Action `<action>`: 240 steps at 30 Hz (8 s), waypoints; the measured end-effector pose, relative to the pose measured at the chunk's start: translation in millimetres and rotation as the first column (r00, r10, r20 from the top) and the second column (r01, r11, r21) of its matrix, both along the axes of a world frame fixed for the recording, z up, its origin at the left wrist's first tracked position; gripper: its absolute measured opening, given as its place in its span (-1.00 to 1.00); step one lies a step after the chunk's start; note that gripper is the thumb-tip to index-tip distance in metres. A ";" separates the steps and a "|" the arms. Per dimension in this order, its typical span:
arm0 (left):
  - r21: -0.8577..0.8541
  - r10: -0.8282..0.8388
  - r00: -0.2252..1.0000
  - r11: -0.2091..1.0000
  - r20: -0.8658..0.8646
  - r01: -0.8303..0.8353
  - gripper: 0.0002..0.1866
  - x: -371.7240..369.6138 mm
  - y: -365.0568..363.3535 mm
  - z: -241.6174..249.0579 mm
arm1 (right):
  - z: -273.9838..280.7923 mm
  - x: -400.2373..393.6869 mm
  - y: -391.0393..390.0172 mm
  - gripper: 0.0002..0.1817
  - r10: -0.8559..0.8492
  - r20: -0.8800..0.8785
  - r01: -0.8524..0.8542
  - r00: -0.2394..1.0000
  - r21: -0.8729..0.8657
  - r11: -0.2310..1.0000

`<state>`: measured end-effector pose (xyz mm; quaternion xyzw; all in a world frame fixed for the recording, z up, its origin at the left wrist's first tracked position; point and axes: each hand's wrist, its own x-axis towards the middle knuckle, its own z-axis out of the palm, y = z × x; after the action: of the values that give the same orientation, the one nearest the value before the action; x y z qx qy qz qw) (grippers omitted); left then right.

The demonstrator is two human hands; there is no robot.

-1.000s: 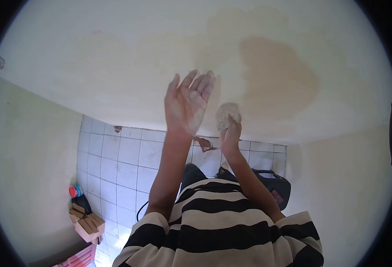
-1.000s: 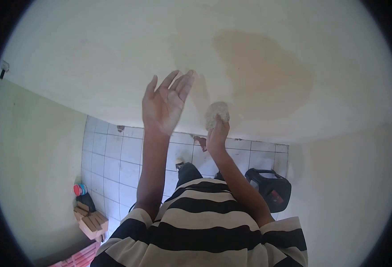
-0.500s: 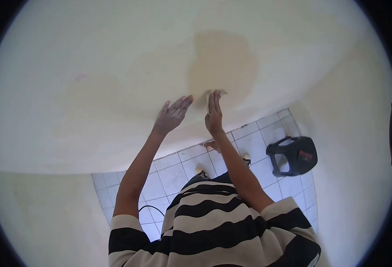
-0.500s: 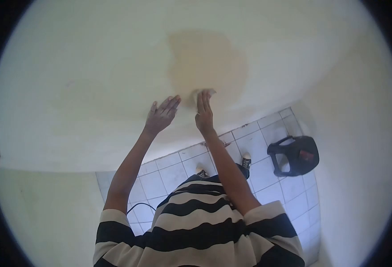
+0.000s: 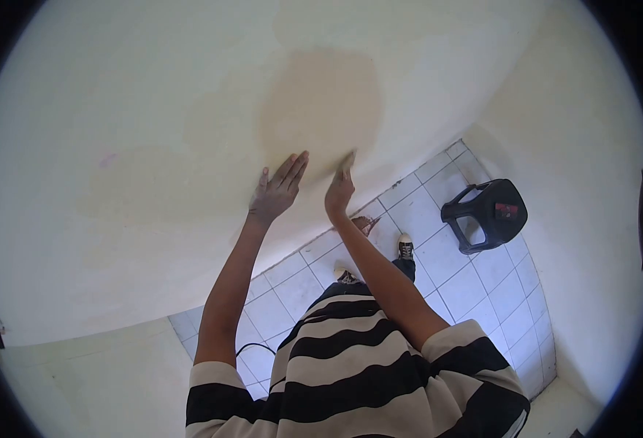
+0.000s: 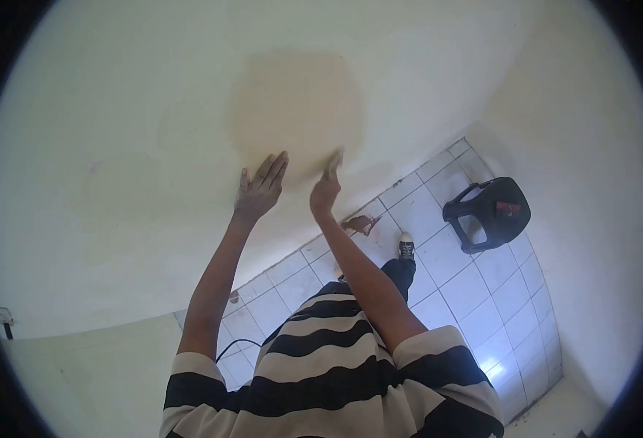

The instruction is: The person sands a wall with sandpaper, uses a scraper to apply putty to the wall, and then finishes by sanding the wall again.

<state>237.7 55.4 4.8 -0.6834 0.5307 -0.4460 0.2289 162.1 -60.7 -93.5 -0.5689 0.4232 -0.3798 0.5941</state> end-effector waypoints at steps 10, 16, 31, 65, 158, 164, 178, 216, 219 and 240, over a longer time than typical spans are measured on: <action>0.007 -0.031 0.999 0.999 -0.043 0.031 -0.41 3.9 -1.8 -10.6 | 21.5 9.4 25.5 -0.70 -0.064 0.088 0.057 0.994 0.079 0.995; -0.051 -0.041 0.999 0.998 -0.029 0.039 -0.38 4.5 -4.8 -17.7 | 42.6 4.5 -21.5 -0.70 0.171 -0.147 -0.162 0.974 0.073 0.984; -0.425 -0.378 0.286 0.896 -0.881 -0.125 -0.58 -66.0 0.1 -63.9 | -81.3 15.7 -103.4 -0.72 0.734 -0.383 -0.817 0.561 -0.398 0.417; 0.162 -0.947 0.304 -0.286 0.101 -0.944 -0.52 -125.1 -113.9 -101.2 | -88.9 23.2 -126.2 -0.77 0.936 -0.315 -0.983 0.158 -0.139 0.119; -0.002 -0.985 0.037 -0.038 0.170 -0.999 -0.62 -109.2 -137.2 -10.8 | 79.1 -4.8 -136.3 -0.76 0.716 -0.044 -0.690 0.697 -0.314 0.652; -0.184 -0.982 0.006 -0.042 0.188 -0.982 -0.60 -120.4 -139.0 11.2 | 149.3 -14.7 -147.8 -0.73 0.718 -0.146 -0.702 0.680 -0.412 0.581; -0.084 -0.978 0.127 -0.143 0.167 -0.986 -0.68 -108.8 -131.8 -28.1 | 137.6 -22.5 -128.9 -0.77 0.705 -0.100 -0.640 0.703 -0.522 0.564; -0.280 -0.936 0.201 -0.118 -0.290 -0.953 -0.83 -102.5 -141.5 -25.8 | 89.2 -12.0 -146.9 -0.82 0.679 -0.230 -0.527 0.697 -0.806 0.267; -0.233 -0.937 0.176 -0.107 -0.301 -0.966 -0.83 -107.0 -139.7 -29.7 | 43.9 -16.1 -134.8 -0.81 0.643 -0.401 -0.594 0.653 -0.797 0.106; -0.129 -0.942 0.027 0.017 -0.335 -0.991 -0.82 -124.7 -141.3 -39.6 | 39.9 -16.6 -150.6 -0.77 0.595 -0.495 -0.733 0.633 -0.632 0.253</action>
<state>113.0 -85.8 -34.9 -0.6225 -0.1146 0.0466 -0.7728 145.5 -211.4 -53.5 -0.9190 -0.0281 -0.1919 0.3433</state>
